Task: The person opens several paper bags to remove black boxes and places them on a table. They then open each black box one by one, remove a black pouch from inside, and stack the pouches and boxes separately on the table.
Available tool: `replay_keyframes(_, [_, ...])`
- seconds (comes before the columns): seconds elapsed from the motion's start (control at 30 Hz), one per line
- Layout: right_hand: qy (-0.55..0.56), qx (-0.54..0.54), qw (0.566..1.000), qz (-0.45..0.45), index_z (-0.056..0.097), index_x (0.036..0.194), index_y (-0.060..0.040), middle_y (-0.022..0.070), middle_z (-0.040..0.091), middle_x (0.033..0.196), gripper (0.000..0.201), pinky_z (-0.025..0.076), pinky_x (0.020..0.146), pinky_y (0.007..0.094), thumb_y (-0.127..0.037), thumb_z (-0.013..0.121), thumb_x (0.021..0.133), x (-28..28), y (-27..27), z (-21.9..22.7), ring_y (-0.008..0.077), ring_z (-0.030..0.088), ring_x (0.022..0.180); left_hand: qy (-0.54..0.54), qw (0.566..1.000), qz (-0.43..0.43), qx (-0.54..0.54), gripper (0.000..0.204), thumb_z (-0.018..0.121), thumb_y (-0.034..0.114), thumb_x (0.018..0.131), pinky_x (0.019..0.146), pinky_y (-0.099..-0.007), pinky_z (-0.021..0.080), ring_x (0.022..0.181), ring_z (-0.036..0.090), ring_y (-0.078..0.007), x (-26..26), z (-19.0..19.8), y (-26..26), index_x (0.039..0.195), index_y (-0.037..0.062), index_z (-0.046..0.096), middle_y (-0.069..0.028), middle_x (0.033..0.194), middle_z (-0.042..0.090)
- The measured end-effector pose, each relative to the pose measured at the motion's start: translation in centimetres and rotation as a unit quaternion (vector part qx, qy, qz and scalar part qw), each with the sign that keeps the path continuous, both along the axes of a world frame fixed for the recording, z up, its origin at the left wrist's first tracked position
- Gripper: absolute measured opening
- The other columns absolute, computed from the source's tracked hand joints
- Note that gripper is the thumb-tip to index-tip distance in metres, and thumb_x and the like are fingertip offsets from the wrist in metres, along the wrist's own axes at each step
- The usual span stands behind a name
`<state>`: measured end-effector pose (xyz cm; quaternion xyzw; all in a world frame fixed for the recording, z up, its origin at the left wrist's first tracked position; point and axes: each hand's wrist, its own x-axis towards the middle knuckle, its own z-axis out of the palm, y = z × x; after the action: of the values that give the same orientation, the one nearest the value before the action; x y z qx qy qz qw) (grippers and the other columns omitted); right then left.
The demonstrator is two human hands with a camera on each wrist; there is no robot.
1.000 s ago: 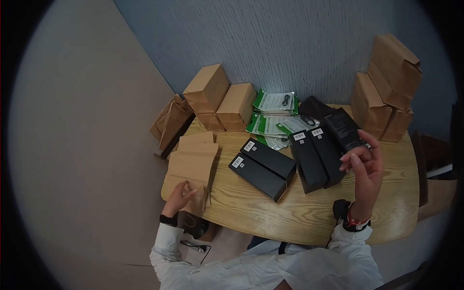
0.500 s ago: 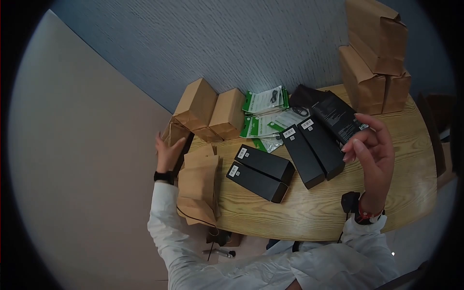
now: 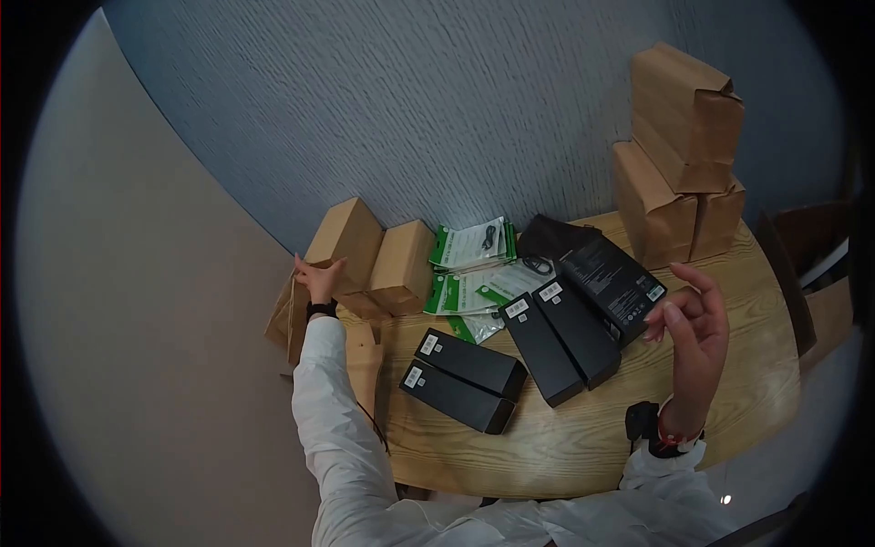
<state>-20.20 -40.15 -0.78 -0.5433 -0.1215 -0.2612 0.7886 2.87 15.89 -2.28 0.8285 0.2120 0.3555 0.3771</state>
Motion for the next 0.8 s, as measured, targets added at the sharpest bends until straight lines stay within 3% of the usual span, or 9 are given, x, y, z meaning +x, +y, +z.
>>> replay_keyframes(0.1, [0.007,-0.004,1.000,-0.002,0.046,0.125,0.0054,0.0082,0.063,0.080,0.036,0.050,0.063,0.0192,-0.002,0.053,0.091,0.1,0.2,0.0,0.0075,0.058,0.068,0.022,0.999,-0.023,0.009,0.110,0.084,0.035,0.059,0.104,-0.0448,0.033,0.129,0.024,-0.0438,0.0,-0.1,0.2,0.144,0.0152,0.016,-0.0282,0.135,0.017])
replay_keyframes(0.17, [0.011,-0.006,1.000,0.000,0.046,0.125,0.0052,0.0082,0.063,0.081,0.036,0.049,0.063,0.0192,-0.002,0.052,0.091,0.0,0.3,-0.1,0.0075,0.058,0.068,0.040,0.996,-0.014,0.073,0.102,0.081,0.038,0.060,0.103,-0.0429,0.033,0.126,0.027,-0.0417,0.5,-0.7,1.0,0.142,0.0209,0.022,-0.0265,0.133,0.020])
replay_keyframes(0.3, [0.015,-0.007,1.000,0.007,0.046,0.126,0.0036,0.0080,0.063,0.081,0.036,0.049,0.064,0.0194,-0.002,0.052,0.091,0.0,0.6,0.1,0.0075,0.058,0.068,0.026,0.994,-0.009,0.103,0.099,0.079,0.037,0.060,0.103,-0.0441,0.032,0.123,0.029,-0.0411,0.8,-1.2,1.0,0.141,0.0226,0.024,-0.0266,0.134,0.019])
replay_keyframes(0.37, [0.017,-0.003,1.000,0.004,0.046,0.126,0.0030,0.0080,0.063,0.081,0.036,0.048,0.064,0.0194,-0.002,0.053,0.091,-0.1,0.8,0.2,0.0075,0.058,0.068,0.061,0.993,0.048,0.084,0.098,0.079,0.035,0.060,0.104,-0.0470,0.030,0.121,0.030,-0.0418,0.6,-1.0,-0.6,0.141,0.0237,0.025,-0.0264,0.133,0.021])
replay_keyframes(0.47, [0.012,-0.015,1.000,0.021,0.047,0.125,0.0022,0.0082,0.063,0.082,0.035,0.048,0.063,0.0196,-0.001,0.052,0.091,-0.2,1.1,0.5,0.0079,0.058,0.068,0.050,0.995,0.037,0.074,0.098,0.078,0.034,0.059,0.104,-0.0492,0.029,0.121,0.029,-0.0432,0.2,-0.8,-1.5,0.140,0.0257,0.025,-0.0266,0.133,0.023])
replay_keyframes(0.73, [0.021,-0.009,0.999,0.040,0.048,0.124,0.0017,0.0082,0.064,0.082,0.034,0.048,0.064,0.0204,-0.002,0.053,0.091,0.1,0.8,0.4,0.0087,0.059,0.069,-0.043,0.994,0.080,0.059,0.086,0.078,0.028,0.061,0.104,-0.0463,0.025,0.125,0.029,-0.0391,0.4,-0.9,-1.5,0.134,0.0203,0.033,-0.0254,0.133,0.028])
replay_keyframes(0.8, [0.021,-0.020,0.999,0.039,0.048,0.124,0.0017,0.0079,0.064,0.082,0.034,0.048,0.064,0.0206,-0.002,0.053,0.091,0.2,0.5,0.1,0.0090,0.059,0.069,-0.078,0.995,0.068,-0.004,0.082,0.078,0.029,0.064,0.103,-0.0473,0.029,0.124,0.031,-0.0365,-0.3,0.1,-1.7,0.132,0.0175,0.034,-0.0240,0.133,0.029])
